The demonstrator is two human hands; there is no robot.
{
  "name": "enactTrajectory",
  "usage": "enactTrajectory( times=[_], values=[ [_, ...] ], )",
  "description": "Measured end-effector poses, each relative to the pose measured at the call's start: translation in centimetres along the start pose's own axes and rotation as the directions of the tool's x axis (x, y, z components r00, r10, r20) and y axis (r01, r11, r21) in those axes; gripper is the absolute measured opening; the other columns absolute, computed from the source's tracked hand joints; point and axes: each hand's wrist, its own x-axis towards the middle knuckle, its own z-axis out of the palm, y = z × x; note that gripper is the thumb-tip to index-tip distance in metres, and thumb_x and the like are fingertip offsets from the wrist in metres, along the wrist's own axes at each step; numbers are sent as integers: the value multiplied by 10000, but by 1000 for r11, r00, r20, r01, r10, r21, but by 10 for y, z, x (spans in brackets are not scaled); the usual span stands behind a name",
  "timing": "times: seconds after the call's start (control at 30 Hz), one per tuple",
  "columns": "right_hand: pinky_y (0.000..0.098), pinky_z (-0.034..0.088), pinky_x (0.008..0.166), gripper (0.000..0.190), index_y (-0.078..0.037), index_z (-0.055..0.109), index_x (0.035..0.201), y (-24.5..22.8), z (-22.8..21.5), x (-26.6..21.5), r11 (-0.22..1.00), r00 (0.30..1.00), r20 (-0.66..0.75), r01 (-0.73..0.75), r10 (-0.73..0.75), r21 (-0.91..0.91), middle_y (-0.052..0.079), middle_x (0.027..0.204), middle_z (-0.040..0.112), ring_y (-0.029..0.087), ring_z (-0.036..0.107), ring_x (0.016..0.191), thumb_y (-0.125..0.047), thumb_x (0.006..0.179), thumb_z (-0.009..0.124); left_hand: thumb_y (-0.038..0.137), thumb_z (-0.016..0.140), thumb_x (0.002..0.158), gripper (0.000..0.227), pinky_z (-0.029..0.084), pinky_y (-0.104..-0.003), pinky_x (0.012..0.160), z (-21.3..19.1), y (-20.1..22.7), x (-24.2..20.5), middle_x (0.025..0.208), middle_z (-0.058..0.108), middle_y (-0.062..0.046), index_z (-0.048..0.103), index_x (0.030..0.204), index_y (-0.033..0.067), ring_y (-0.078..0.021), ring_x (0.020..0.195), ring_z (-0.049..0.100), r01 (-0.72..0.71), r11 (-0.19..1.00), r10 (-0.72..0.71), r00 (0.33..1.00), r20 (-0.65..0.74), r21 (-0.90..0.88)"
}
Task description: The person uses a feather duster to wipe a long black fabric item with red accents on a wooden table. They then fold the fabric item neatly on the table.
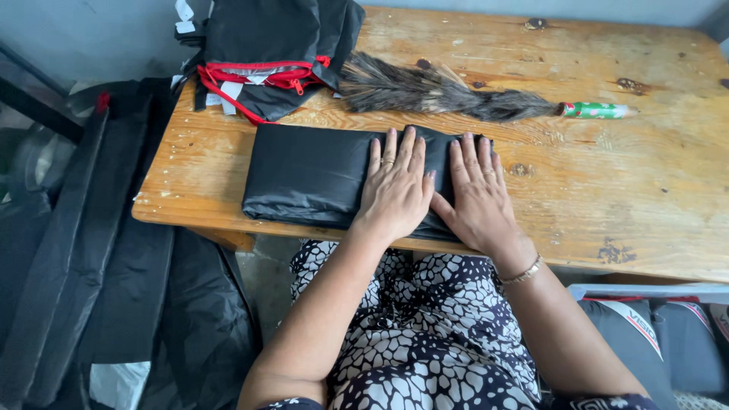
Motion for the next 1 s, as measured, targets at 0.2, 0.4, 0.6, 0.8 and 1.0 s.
enactTrajectory(
  times=[0.2, 0.4, 0.6, 0.8, 1.0],
  values=[
    [561, 307, 1200, 947, -168, 281, 1646, 14, -13, -13, 936, 983, -66, -143, 173, 320, 176, 1685, 216, 450, 318, 1487, -650, 905, 623, 358, 346, 1047, 627, 83, -601, 1265, 4, 4, -2, 1654, 294, -253, 399, 1546, -17, -456, 1551, 213, 2, 1000, -1, 999, -40, 17],
    [616, 505, 889, 930, -74, 179, 1652, 25, -31, -32, 832, 910, -37, -361, 413, 421, 180, 1075, 733, 459, 698, 1013, -602, 1005, 589, 340, 348, 1039, 627, 113, -602, 1267, 5, 10, 0, 1633, 317, -284, 403, 1532, -43, -480, 1539, 236, -12, 1000, 13, 999, -36, 20],
    [349, 544, 730, 928, -24, 505, 1495, 76, 20, -20, 704, 924, 1, -293, 383, 648, 45, 886, 737, 212, 726, 839, -525, 802, 865, 350, 350, 1030, 645, 120, -607, 1259, 12, 6, 3, 1611, 337, -311, 404, 1518, -68, -493, 1526, 260, -6, 1000, 6, 1000, -25, 3],
    [376, 572, 660, 506, 55, 623, 1253, 34, 1, -28, 201, 949, 55, -122, 310, 972, 147, 903, 664, 245, 688, 828, -219, 891, 848, 349, 336, 1047, 650, 111, -597, 1268, 5, 8, 2, 1620, 316, -318, 363, 1539, -74, -482, 1527, 273, 11, 1000, -11, 1000, -12, 0],
    [362, 582, 718, 541, 62, 610, 1284, 3, -24, -41, 119, 937, 40, -87, 346, 989, 105, 931, 634, 227, 688, 899, -6, 784, 807, 383, 271, 1054, 680, 77, -624, 1260, 1, 13, 6, 1635, 269, -330, 327, 1553, -76, -499, 1525, 260, 42, 998, -38, 996, 75, -55]
  ],
)
